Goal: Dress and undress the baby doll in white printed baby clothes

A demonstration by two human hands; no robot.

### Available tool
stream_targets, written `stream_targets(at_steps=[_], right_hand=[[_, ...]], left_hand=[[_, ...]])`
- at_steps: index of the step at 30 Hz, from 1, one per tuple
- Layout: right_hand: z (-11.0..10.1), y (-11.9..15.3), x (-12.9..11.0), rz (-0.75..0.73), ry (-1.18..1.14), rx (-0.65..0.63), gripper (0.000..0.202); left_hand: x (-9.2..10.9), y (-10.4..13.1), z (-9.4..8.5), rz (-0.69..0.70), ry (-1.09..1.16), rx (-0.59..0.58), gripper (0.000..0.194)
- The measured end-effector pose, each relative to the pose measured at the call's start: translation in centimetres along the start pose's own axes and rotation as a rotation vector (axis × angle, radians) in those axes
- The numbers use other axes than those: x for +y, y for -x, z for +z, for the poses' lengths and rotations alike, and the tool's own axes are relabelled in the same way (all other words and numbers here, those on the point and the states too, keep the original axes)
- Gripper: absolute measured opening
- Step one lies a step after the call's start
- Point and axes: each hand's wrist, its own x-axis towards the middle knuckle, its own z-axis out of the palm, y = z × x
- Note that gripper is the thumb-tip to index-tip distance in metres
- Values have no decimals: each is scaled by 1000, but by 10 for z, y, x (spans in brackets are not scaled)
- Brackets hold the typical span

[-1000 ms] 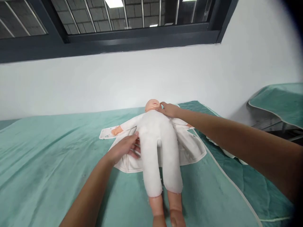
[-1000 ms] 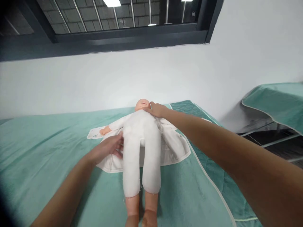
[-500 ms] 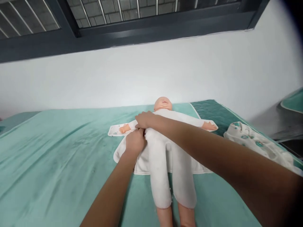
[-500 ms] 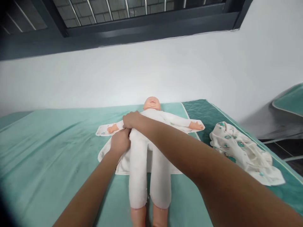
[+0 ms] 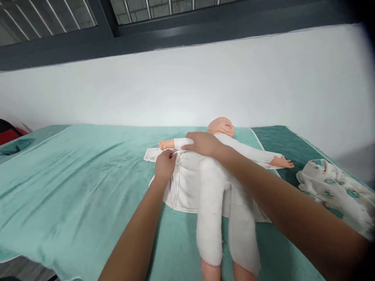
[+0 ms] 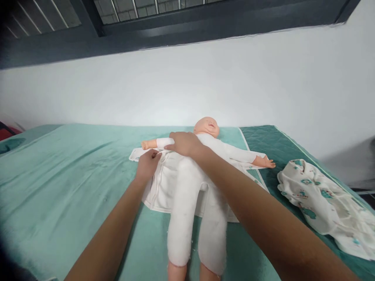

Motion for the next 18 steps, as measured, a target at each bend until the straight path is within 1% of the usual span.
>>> stream_targets(at_steps=[2,4,6,8,10,13,18], right_hand=[[-2,4,-1,-11,-2,2,53],[-4,8,-2,-7,23,-12,56],[-6,9,-2,15,65,-37,57],[-7,10,-2,54,101,-66,55],[-7,9,0,79,131,-90,51],[-5,8,1,84,183,-116,47],[1,6,1,76,273,-140,45]], left_hand=[[-7,-4,-3,-72,196,47,22],[-12,-6,-5,-114,380,73,21],[-16,-7,-5,-151,553,61,22],[-18,-8,-4,-199,674,36,22],[-20,-8,-4,-238,723,28,20],[-21,-10,-3,-254,718,47,18],[-17,-6,-2,-202,644,152,14]])
